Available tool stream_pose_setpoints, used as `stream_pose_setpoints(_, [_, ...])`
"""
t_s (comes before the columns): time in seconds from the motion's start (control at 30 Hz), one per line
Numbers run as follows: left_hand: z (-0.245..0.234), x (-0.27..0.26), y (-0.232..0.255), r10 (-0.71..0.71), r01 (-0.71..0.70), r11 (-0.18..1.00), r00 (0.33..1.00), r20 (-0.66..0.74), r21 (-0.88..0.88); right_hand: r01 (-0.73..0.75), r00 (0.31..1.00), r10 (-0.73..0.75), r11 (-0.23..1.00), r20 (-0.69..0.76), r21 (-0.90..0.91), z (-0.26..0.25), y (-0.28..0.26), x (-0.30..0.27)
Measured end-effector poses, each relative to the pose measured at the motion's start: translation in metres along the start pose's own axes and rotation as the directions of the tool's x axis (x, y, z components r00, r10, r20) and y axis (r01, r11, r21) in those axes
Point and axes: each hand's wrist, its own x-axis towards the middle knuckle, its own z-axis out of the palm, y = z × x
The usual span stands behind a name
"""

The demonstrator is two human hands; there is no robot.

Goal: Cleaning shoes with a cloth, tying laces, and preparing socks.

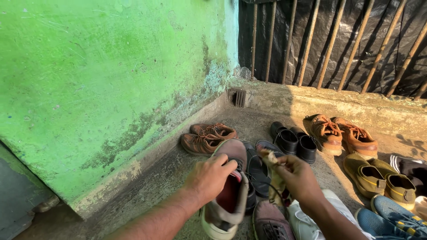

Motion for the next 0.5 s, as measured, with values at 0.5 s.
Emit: stream_pose_setpoints(0.5, [-0.013,0.019,0.023,-0.363,0.345,0.846,0.931,0.035,-0.407,0.418,0.904,-0.357,0.622,0.235,-0.663,0.080,0.022,-0.015])
